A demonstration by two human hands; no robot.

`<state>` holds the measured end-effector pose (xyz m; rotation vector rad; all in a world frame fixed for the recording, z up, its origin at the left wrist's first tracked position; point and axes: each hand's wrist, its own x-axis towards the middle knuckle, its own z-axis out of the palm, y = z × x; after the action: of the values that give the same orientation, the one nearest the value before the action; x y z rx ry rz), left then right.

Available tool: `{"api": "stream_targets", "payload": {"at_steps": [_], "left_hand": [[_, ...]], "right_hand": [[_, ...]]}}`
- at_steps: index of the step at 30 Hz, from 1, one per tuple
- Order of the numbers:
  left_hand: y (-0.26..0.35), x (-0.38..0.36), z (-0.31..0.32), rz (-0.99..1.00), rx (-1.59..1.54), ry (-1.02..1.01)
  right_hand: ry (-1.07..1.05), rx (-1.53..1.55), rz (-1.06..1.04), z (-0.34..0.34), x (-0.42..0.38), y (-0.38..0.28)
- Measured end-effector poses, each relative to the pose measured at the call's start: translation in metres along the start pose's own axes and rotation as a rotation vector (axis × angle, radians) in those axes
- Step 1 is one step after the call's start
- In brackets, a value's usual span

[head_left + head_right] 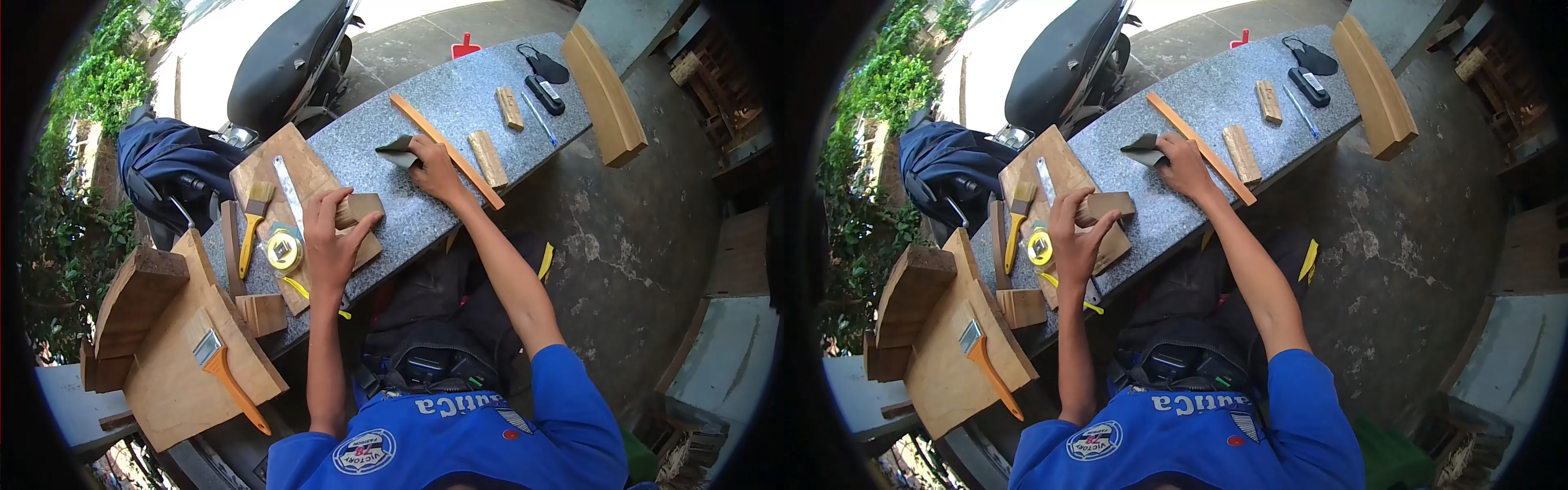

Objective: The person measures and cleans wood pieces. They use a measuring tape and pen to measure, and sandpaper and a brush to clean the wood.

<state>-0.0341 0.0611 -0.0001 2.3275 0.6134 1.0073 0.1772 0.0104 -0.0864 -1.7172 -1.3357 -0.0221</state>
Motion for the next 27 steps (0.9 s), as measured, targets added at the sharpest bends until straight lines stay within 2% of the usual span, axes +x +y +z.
{"api": "stream_targets", "payload": {"at_steps": [4, 5, 8, 11, 14, 17, 18, 21, 22, 23, 27], "left_hand": [[-0.004, 0.007, 0.013, -0.060, -0.006, 0.014], [-0.005, 0.008, 0.018, -0.088, -0.061, 0.006], [-0.007, 0.014, 0.025, -0.170, -0.245, -0.042], [-0.006, 0.015, 0.026, -0.239, -0.397, -0.085], [-0.014, 0.020, 0.029, -0.258, -0.452, -0.012], [-0.024, 0.023, 0.037, -0.325, -0.591, 0.073], [-0.024, 0.026, 0.039, -0.335, -0.619, 0.082], [-0.027, 0.034, 0.055, -0.429, -0.814, 0.146], [-0.029, 0.040, 0.063, -0.467, -0.900, 0.175], [-0.030, 0.046, 0.069, -0.435, -0.872, 0.197], [-0.027, 0.057, 0.089, -0.331, -0.785, 0.249]], "right_hand": [[0.096, 0.084, 0.054, -0.001, 0.000, 0.000], [0.126, 0.050, 0.064, 0.001, 0.000, 0.005], [0.241, 0.192, 0.148, -0.008, 0.003, -0.008], [0.201, 0.215, 0.169, -0.009, 0.002, -0.005], [0.157, 0.146, 0.375, -0.014, 0.006, 0.002], [0.244, 0.497, 0.426, -0.007, 0.003, 0.013], [0.166, 0.498, 0.433, -0.012, 0.003, 0.010], [0.254, 0.754, 0.399, -0.011, 0.003, 0.006], [0.200, 0.803, 0.376, -0.015, 0.004, 0.005], [0.240, 0.823, 0.408, -0.015, 0.002, 0.003], [-0.013, 0.416, 0.186, -0.015, -0.010, -0.016]]}}
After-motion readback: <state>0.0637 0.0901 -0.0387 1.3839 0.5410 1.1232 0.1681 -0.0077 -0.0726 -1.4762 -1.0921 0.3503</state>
